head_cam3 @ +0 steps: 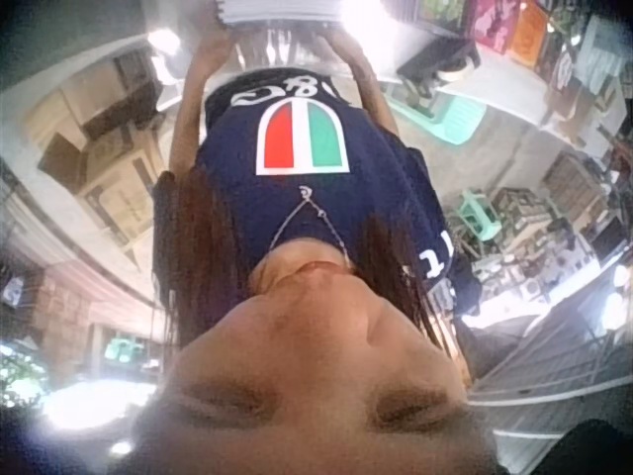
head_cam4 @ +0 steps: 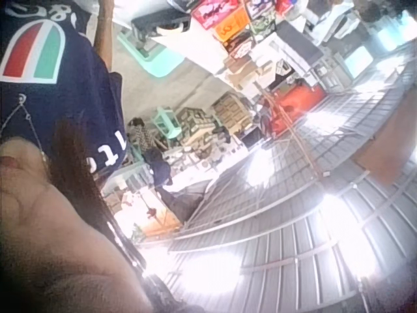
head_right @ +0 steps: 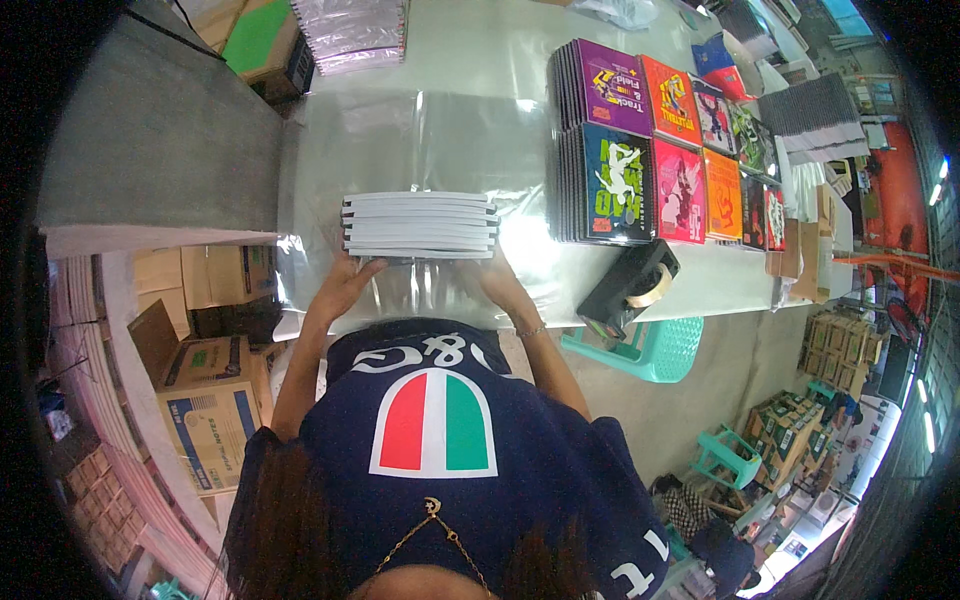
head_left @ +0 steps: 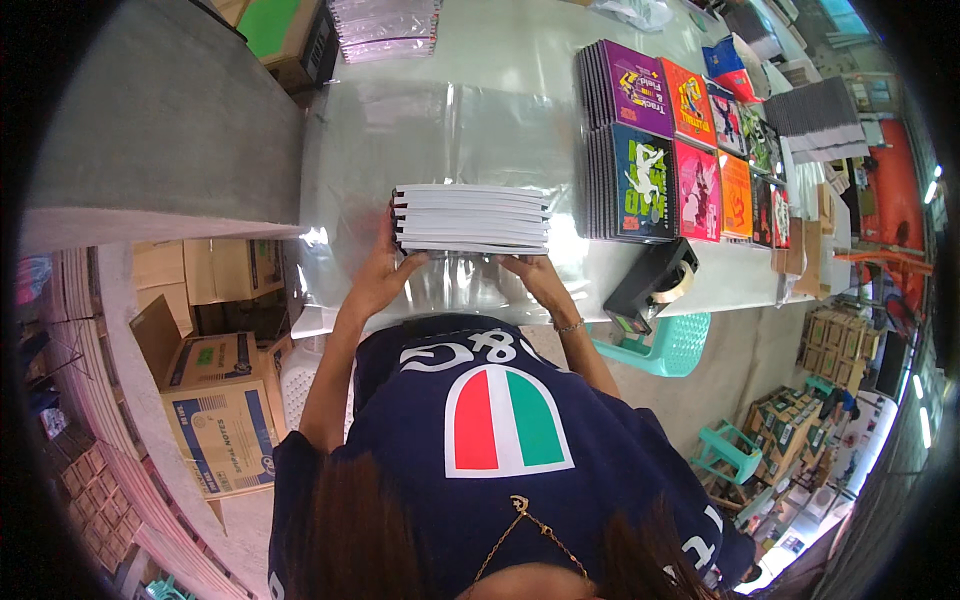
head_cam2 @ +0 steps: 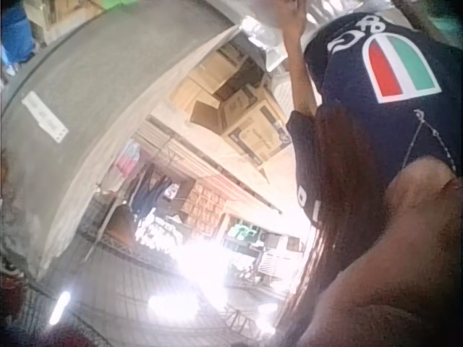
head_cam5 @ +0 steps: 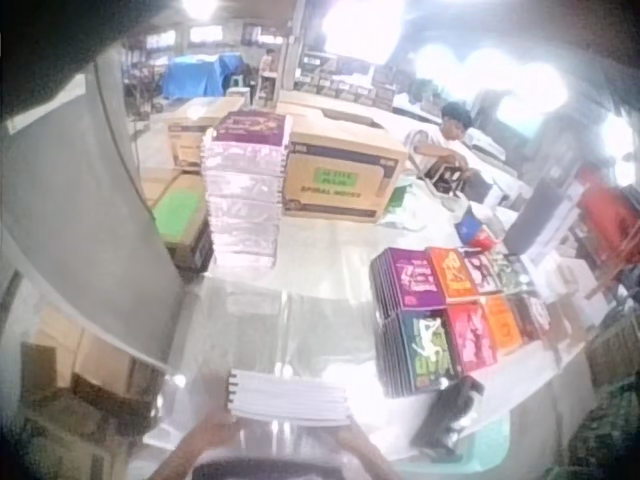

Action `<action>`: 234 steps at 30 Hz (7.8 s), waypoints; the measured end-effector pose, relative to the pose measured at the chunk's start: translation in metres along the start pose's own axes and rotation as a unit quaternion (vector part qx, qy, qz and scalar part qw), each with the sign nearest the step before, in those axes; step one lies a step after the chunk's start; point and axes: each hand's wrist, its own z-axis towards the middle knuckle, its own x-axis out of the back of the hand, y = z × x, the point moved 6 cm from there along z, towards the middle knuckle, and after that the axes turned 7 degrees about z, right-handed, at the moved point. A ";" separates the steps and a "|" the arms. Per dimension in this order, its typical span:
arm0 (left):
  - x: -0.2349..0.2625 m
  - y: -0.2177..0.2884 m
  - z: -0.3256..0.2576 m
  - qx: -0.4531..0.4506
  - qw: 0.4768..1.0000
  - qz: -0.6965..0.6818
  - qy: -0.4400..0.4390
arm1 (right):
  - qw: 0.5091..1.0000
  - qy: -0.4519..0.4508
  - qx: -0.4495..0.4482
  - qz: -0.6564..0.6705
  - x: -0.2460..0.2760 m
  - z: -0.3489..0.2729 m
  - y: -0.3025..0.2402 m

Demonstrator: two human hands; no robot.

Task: The person wraps stacks of notebooks in plastic film and secures them with adhesive tape, and sorts loose notebooks into a stack by hand.

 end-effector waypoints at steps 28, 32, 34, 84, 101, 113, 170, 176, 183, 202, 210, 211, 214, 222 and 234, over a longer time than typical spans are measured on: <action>-0.010 -0.029 -0.021 -0.004 0.989 0.140 -0.045 | 0.977 -0.102 0.101 -0.156 0.007 -0.005 -0.010; -0.006 -0.013 -0.020 -0.046 0.988 0.149 -0.022 | 0.978 -0.153 -0.011 -0.143 0.000 -0.006 -0.019; -0.007 -0.018 -0.019 -0.033 0.988 0.150 -0.022 | 0.978 -0.150 -0.035 -0.140 0.002 -0.007 -0.016; 0.018 -0.011 0.077 0.104 0.983 -0.121 0.093 | 0.990 0.143 -0.010 -0.009 0.010 0.066 -0.009; 0.028 -0.036 0.081 0.102 0.986 0.045 0.128 | 0.988 0.155 -0.007 -0.014 0.013 0.056 -0.013; 0.056 -0.081 -0.001 0.149 0.795 0.444 0.385 | 0.756 0.404 0.087 -0.508 0.036 -0.019 0.008; 0.070 -0.092 -0.072 0.200 0.769 -0.583 0.171 | 0.789 0.253 -0.103 0.550 0.108 -0.051 0.059; 0.092 -0.065 -0.080 0.163 0.963 -0.065 0.206 | 0.966 0.221 -0.017 0.133 0.105 -0.059 0.017; 0.085 -0.050 -0.056 0.143 0.955 0.087 0.245 | 0.977 0.213 0.019 0.009 0.095 -0.047 0.015; 0.138 -0.094 0.028 0.181 0.954 -0.107 0.212 | 0.922 0.286 0.050 -0.258 0.116 0.049 0.013; 0.110 -0.007 0.046 0.139 0.943 -0.300 0.028 | 0.990 0.132 -0.055 0.007 0.111 0.078 0.007; 0.110 0.002 0.047 0.133 0.956 -0.259 0.025 | 0.988 0.144 -0.061 0.002 0.108 0.080 -0.001; 0.105 0.030 0.050 0.101 0.985 -0.140 0.017 | 0.995 0.046 -0.041 0.075 0.083 0.078 -0.041; 0.086 0.054 0.062 -0.001 0.970 0.185 0.157 | 0.995 -0.059 -0.073 0.017 0.063 0.076 -0.083; 0.066 0.085 0.070 -0.005 0.957 0.222 0.185 | 0.990 -0.101 -0.090 0.042 0.040 0.089 -0.092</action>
